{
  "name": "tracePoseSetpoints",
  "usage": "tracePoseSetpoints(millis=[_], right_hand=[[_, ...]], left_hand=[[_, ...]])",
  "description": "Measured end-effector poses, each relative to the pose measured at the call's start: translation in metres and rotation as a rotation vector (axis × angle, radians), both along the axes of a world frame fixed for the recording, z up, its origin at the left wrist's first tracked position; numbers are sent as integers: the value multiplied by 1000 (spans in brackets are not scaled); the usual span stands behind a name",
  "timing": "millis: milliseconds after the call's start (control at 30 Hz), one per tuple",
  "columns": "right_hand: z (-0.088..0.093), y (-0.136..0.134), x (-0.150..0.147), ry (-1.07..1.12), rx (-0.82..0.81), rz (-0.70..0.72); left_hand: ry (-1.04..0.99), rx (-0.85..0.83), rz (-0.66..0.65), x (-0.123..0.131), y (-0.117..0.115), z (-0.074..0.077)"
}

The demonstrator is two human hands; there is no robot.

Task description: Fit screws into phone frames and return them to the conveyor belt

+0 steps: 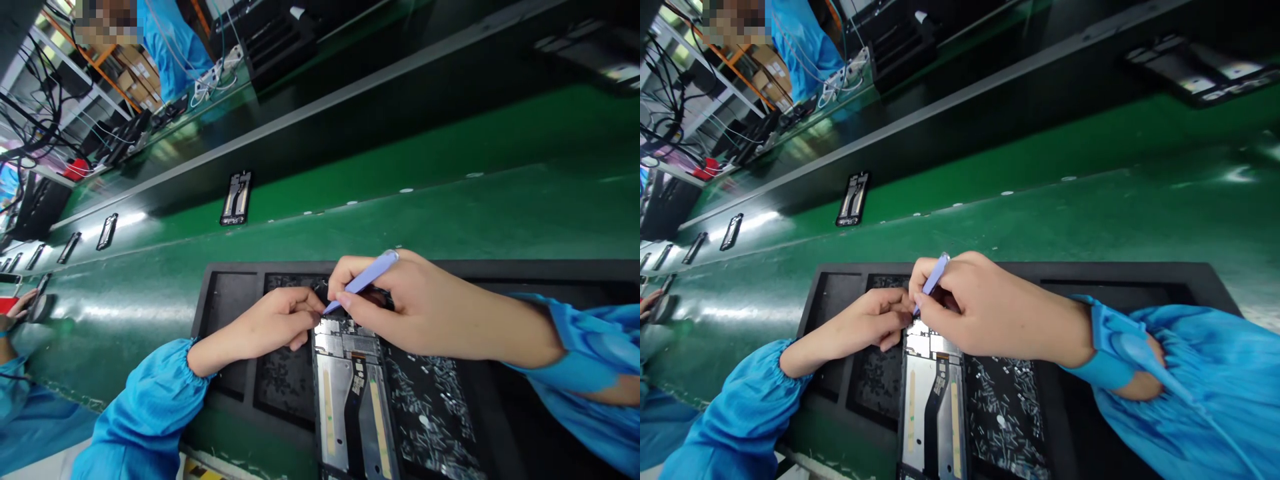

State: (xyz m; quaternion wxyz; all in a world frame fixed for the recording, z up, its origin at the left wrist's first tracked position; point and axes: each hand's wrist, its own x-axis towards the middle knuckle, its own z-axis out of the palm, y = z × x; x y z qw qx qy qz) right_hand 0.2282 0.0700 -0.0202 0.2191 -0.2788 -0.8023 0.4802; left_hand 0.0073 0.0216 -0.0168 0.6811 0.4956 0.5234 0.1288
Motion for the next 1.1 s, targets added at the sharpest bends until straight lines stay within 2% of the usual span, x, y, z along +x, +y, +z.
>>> tracePoseSetpoints(millis=[300,667,933,1100], right_hand=[[-1,1,0,10,3,-12],[0,3,0,-11,-43,-32],[0,13,3,-69,-285,16],[5,17,4,-81,-321,34]], left_hand=[[-6,-6,11,2,0,3],[8,-4,49,1,-1,-3],[8,-56,59,3,1,1],[23,-80,39,2,3,0]])
